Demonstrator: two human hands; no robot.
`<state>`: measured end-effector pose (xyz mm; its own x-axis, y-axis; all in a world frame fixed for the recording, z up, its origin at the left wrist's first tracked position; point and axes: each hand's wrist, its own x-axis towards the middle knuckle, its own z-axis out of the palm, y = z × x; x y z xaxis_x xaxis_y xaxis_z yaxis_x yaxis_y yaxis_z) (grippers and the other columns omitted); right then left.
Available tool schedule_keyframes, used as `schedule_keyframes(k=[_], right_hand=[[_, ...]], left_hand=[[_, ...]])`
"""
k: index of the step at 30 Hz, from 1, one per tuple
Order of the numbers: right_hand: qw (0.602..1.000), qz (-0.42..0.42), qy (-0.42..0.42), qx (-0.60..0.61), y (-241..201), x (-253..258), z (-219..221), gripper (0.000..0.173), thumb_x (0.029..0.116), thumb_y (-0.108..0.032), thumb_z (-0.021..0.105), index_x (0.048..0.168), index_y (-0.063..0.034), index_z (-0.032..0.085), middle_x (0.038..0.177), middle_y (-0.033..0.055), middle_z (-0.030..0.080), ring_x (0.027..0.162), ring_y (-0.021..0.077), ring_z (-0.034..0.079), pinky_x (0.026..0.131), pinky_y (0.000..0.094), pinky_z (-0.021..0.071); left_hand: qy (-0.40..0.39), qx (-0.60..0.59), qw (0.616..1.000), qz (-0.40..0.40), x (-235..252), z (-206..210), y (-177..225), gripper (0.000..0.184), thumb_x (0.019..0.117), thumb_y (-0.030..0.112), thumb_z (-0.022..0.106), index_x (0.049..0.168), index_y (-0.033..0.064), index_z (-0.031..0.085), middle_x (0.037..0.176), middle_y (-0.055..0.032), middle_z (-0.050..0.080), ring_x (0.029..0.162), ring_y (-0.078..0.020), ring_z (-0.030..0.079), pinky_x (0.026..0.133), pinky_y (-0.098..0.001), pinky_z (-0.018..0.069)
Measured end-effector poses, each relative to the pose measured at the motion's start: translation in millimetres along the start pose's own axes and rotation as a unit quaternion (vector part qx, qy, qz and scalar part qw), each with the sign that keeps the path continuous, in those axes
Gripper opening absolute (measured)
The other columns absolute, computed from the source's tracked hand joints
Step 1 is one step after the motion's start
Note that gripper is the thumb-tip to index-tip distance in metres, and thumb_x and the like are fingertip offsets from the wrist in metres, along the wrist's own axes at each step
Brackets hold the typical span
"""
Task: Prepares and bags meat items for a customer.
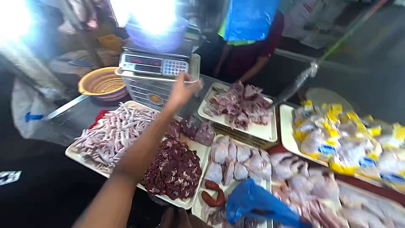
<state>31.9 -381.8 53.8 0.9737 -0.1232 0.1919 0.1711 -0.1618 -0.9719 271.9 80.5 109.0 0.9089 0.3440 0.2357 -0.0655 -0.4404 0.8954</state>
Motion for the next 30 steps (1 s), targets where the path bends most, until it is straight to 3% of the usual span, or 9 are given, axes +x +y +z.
schedule_keyframes(k=[3,6,9,14,17,20,23,26,30], right_hand=[[0.996,-0.026,0.035,-0.082,35,1,-21,0.05,0.1024,-0.02,0.06,0.142,0.007,0.047,0.139,0.0137,0.059,0.12,0.0164,0.064,0.099,0.033,0.0577],[0.994,0.009,0.045,-0.101,32,4,-12,0.053,0.0997,-0.023,0.065,0.141,0.005,0.049,0.136,0.015,0.06,0.11,0.0173,0.068,0.089,0.0333,0.0618],[0.995,0.017,0.045,-0.088,35,5,-13,0.052,0.1006,-0.021,0.064,0.144,0.0024,0.047,0.135,0.0154,0.061,0.107,0.0197,0.069,0.089,0.0356,0.0624],[0.991,0.033,0.12,-0.046,44,7,-21,0.05,0.0998,-0.02,0.06,0.144,-0.0002,0.047,0.136,0.0142,0.059,0.11,0.0218,0.067,0.088,0.0364,0.0616],[0.991,0.03,0.123,-0.042,42,11,-20,0.051,0.0994,-0.019,0.06,0.143,0.0021,0.046,0.137,0.0164,0.058,0.11,0.0228,0.068,0.089,0.0361,0.0621],[0.99,-0.013,0.119,-0.076,39,12,-30,0.053,0.0984,-0.019,0.064,0.142,0.0068,0.047,0.135,0.0179,0.06,0.104,0.0209,0.07,0.084,0.0349,0.0632],[0.975,-0.108,0.162,-0.104,35,19,-49,0.047,0.099,-0.021,0.064,0.137,0.0024,0.052,0.127,0.0092,0.065,0.101,0.0145,0.068,0.084,0.0311,0.0612],[0.971,-0.118,0.147,-0.147,38,50,-53,0.039,0.1003,-0.022,0.059,0.134,-0.004,0.055,0.117,0.0009,0.068,0.093,0.0065,0.068,0.08,0.0242,0.0592],[0.903,0.011,-0.045,-0.427,24,114,-32,0.04,0.0981,-0.024,0.067,0.133,-0.0039,0.064,0.123,0.022,0.065,0.1,0.0344,0.069,0.085,0.0535,0.0599]], left_hand=[[-0.329,0.066,0.942,-0.034,-153,147,-35,0.077,0.0823,0.057,0.08,0.134,0.0046,0.058,0.124,-0.0172,0.065,0.103,-0.0299,0.068,0.089,-0.0543,0.0579],[-0.48,0.141,0.864,-0.062,-259,215,-38,0.093,0.0813,0.066,0.075,0.147,0.0057,0.05,0.135,-0.0224,0.061,0.113,-0.0399,0.066,0.094,-0.0644,0.0532],[-0.493,0.198,0.846,-0.044,-279,223,-36,0.076,0.0935,0.055,0.066,0.146,0.0034,0.05,0.135,-0.0254,0.061,0.113,-0.0437,0.066,0.093,-0.066,0.0526],[-0.56,0.253,0.789,-0.009,-313,206,-19,0.105,0.0743,0.079,0.07,0.145,0.0046,0.048,0.136,-0.0255,0.058,0.102,-0.0444,0.068,0.081,-0.0658,0.0561],[-0.581,0.301,0.756,-0.006,-315,212,-20,0.064,0.0976,0.044,0.063,0.145,0.004,0.048,0.132,-0.0259,0.061,0.106,-0.0461,0.067,0.083,-0.0652,0.0553],[-0.582,0.204,0.787,-0.019,-274,198,-16,0.035,0.1016,0.015,0.055,0.135,0.0056,0.056,0.113,-0.0213,0.069,0.101,-0.04,0.07,0.086,-0.062,0.0557],[-0.529,-0.004,0.848,-0.032,-229,175,14,0.025,0.1046,0.023,0.055,0.123,0.0059,0.06,0.1,-0.008,0.071,0.087,-0.0184,0.071,0.082,-0.042,0.061],[-0.461,-0.131,0.876,-0.059,-211,189,40,0.027,0.1033,0.022,0.057,0.122,0.0037,0.06,0.098,-0.0083,0.07,0.081,-0.0162,0.07,0.074,-0.0378,0.0617],[-0.484,-0.151,0.85,-0.139,-232,218,26,0.045,0.1008,0.022,0.063,0.137,-0.0018,0.049,0.114,-0.0185,0.064,0.093,-0.0261,0.07,0.083,-0.0447,0.0612]])
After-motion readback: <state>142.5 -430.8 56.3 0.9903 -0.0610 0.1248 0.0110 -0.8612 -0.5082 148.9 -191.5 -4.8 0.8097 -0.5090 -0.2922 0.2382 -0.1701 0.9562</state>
